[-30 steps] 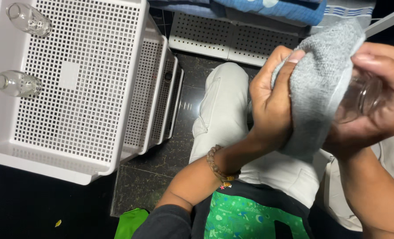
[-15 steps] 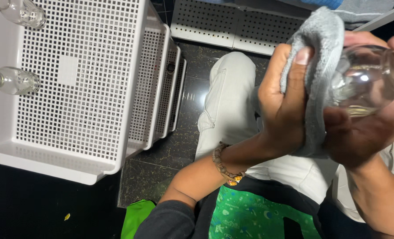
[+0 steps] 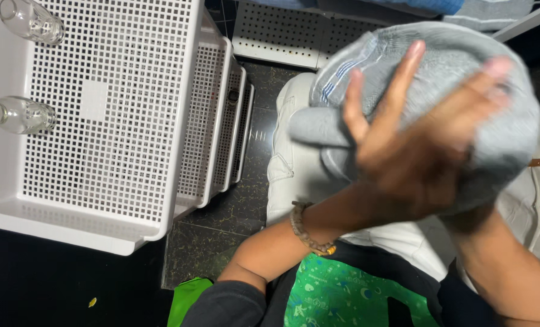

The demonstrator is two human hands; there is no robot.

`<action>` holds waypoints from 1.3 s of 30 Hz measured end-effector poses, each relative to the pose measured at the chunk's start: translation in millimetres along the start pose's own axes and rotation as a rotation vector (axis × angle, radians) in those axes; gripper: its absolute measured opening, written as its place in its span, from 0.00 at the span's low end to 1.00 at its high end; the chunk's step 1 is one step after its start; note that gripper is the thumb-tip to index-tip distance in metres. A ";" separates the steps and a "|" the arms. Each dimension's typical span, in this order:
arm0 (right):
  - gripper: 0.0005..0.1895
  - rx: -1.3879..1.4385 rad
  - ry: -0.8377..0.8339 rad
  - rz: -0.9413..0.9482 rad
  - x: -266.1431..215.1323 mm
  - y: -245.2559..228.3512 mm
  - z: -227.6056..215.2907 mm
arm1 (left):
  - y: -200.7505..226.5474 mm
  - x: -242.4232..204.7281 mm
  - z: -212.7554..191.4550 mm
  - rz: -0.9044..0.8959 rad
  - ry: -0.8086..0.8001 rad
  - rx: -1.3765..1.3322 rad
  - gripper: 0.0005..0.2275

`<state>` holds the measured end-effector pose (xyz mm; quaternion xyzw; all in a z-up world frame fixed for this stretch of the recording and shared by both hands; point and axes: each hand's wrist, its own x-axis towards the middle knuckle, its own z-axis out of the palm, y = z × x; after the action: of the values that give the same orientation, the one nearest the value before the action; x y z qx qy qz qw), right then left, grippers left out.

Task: The person wipes clear glass tumblers with a gray cloth, then places them on a white shelf. The person repeats this process for several glasses taken from a white plastic basket.

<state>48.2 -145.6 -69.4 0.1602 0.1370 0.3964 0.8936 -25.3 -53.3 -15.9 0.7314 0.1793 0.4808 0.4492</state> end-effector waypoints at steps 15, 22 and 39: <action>0.15 -1.180 0.171 -0.204 -4.3 55.3 62.5 | -0.3 -5.6 12.4 0.008 0.048 -0.428 0.20; 0.31 -2.230 -0.140 -0.418 -8.0 41.6 62.6 | 1.6 16.5 -5.9 -0.575 -0.069 -0.607 0.17; 0.17 -2.380 -0.085 -0.832 -11.6 10.5 36.1 | 2.5 14.3 9.3 -0.231 -0.019 -0.361 0.13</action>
<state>47.1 -154.0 -31.0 -0.7845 -0.2928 -0.0418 0.5450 -11.0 -49.2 -7.4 0.6181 0.1687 0.4434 0.6269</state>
